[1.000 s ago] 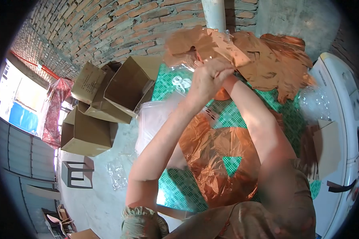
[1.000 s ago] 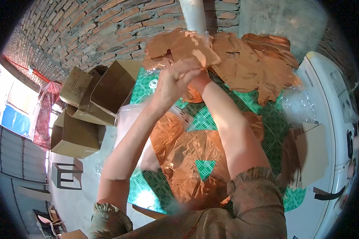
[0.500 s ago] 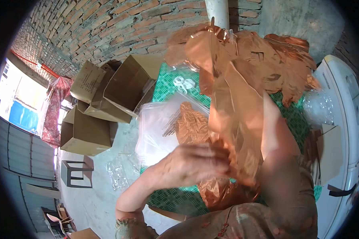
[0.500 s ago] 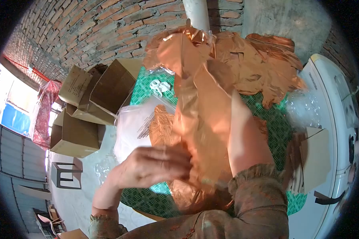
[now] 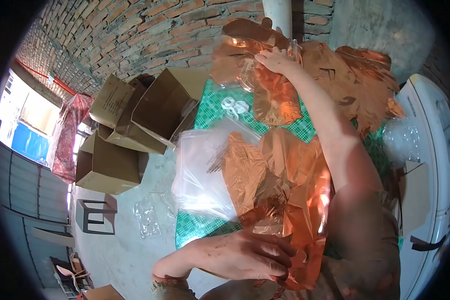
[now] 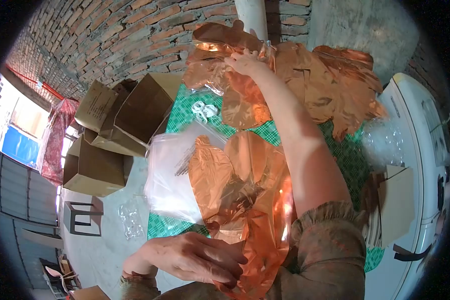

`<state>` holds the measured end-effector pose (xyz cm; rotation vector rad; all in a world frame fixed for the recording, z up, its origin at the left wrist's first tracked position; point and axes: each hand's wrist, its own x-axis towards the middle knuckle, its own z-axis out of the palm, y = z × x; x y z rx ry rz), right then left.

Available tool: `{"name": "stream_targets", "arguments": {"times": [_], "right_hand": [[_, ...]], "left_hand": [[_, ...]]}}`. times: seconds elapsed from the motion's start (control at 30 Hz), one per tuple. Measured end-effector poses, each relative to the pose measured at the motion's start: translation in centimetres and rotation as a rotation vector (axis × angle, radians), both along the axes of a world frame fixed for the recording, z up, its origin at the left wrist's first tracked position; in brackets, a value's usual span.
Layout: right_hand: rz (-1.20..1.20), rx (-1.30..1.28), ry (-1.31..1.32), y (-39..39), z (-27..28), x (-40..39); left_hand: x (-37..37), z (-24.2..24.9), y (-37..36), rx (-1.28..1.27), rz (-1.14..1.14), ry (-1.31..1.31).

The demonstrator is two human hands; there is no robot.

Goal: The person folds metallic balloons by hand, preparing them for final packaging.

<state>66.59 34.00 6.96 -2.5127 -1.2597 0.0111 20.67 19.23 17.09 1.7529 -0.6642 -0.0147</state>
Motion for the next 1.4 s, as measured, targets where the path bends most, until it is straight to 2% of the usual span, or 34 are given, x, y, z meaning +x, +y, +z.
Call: {"name": "stream_targets", "arguments": {"times": [0.03, 0.1, 0.17, 0.23, 0.33, 0.37, 0.47, 0.5, 0.53, 0.63, 0.7, 0.8, 0.87, 1.0, 1.03, 1.13, 1.17, 1.27, 1.33, 1.37, 1.4], "right_hand": [[-0.039, 0.014, -0.025, 0.0, 0.2, -0.2], [0.131, 0.063, -0.097, 2.4, -2.6, 4.0], [0.232, 0.061, -0.289, 2.5, -2.6, 4.4], [0.258, 0.002, -0.589, -0.9, 2.0, 0.3], [0.446, 0.077, -0.304, -3.2, 3.4, -0.5], [0.427, -0.011, -0.146, -5.9, 6.0, -3.5], [0.49, -0.211, -0.211, -8.7, 5.6, -3.8], [0.427, -0.303, -0.216, -10.2, 6.8, -4.9], [0.432, -0.254, -0.067, -11.5, 7.4, -5.1], [0.448, -0.05, 0.363, -16.6, 10.0, -5.6], [0.483, 0.149, 0.634, -20.2, 12.3, -6.5], [0.697, 0.519, 0.928, -26.2, 14.3, -9.8], [0.737, 0.642, 0.895, -29.8, 13.8, -11.6], [0.569, 0.612, 0.529, -33.2, 14.6, -17.4], [0.53, 0.519, 0.65, -33.4, 13.9, -16.2], [0.44, 0.413, 0.575, -34.8, 12.0, -15.1], [0.344, 0.386, 0.558, -35.2, 11.3, -15.1], [0.234, 0.35, 0.662, -37.0, 10.7, -14.7], [0.311, 0.478, 0.743, -38.3, 10.7, -14.7], [0.34, 0.514, 0.736, -38.5, 10.3, -13.3], [0.369, 0.55, 0.728, -38.9, 10.0, -12.0]], "left_hand": [[0.2, -0.5, -0.2, -0.04, 0.004, -0.045], [0.3, -0.3, -0.1, -0.022, 0.005, -0.036], [0.5, -0.1, 0.0, -0.03, 0.024, -0.044], [0.8, -0.1, 0.2, -0.068, 0.052, -0.056], [1.0, 0.4, 0.3, 0.014, 0.111, -0.034], [1.3, 0.4, 0.4, 0.003, 0.134, -0.04], [2.0, 0.1, 0.9, -0.047, 0.238, -0.057], [1.9, 0.6, 1.1, -0.011, 0.326, 0.031], [1.9, 1.2, 1.2, 0.026, 0.412, 0.118], [3.7, 4.2, 0.8, 0.036, 0.612, 0.127], [5.6, 4.5, 1.4, 0.037, 0.724, -0.021], [8.2, 5.7, 2.4, -0.168, 0.757, -0.033], [9.5, 6.9, 3.1, -0.225, 0.78, -0.061], [9.6, 9.5, 1.6, -0.259, 0.817, -0.101], [9.1, 10.6, 0.6, -0.243, 0.831, -0.13], [6.7, 13.5, -0.9, -0.205, 0.867, -0.217], [5.6, 14.2, -1.0, -0.208, 0.886, -0.218], [1.8, 15.4, -1.3, -0.147, 0.978, -0.256], [-0.8, 14.4, -0.9, -0.236, 1.094, -0.317], [-2.9, 13.6, -1.8, -0.134, 1.097, -0.269], [-4.6, 12.5, -1.8, -0.14, 1.126, -0.239]]}}
